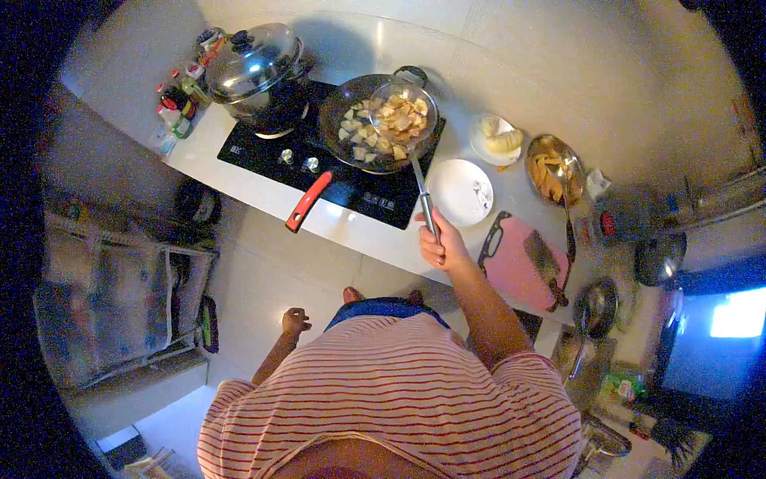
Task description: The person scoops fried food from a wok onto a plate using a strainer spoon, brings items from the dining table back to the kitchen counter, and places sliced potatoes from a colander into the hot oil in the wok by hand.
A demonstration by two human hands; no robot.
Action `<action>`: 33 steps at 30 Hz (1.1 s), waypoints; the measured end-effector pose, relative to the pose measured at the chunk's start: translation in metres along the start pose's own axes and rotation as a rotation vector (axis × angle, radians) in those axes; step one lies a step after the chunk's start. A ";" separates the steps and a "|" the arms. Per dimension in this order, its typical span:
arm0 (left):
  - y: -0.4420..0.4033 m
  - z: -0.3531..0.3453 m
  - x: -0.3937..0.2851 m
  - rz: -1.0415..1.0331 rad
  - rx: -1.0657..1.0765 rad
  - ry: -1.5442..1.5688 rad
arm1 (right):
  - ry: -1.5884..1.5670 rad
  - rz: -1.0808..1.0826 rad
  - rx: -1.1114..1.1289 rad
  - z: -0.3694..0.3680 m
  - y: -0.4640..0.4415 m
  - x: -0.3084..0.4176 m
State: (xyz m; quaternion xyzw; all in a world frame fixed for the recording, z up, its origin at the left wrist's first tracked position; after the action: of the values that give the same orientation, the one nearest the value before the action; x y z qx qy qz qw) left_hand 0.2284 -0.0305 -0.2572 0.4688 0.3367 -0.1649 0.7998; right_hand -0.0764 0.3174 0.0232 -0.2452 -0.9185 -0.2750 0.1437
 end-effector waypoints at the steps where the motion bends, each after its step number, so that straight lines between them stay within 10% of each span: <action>1: -0.001 0.000 -0.001 -0.001 0.010 -0.034 | -0.001 0.011 -0.008 0.002 0.013 -0.001; 9: 0.012 -0.021 -0.024 0.020 0.068 -0.045 | 0.346 0.114 -0.725 0.073 0.108 -0.010; 30: 0.006 -0.031 -0.032 0.078 0.054 0.054 | 0.979 0.184 -1.282 0.126 0.119 -0.027; 33: 0.008 -0.031 -0.034 0.081 0.036 0.042 | 1.481 0.415 -1.333 0.136 0.121 -0.020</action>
State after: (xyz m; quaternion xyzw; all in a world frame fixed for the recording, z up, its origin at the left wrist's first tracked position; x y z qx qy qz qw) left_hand 0.1964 -0.0011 -0.2387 0.4996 0.3312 -0.1287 0.7900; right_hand -0.0133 0.4758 -0.0418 -0.1979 -0.1979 -0.7833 0.5551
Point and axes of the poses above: each hand's wrist, its own y-axis away from the middle knuckle, its own z-axis out of the back of the hand, x = y × z, the point moved 4 cm from there along -y, towards the middle knuckle, and after that the axes turned 6 degrees about -z, right-handed, at the moved point
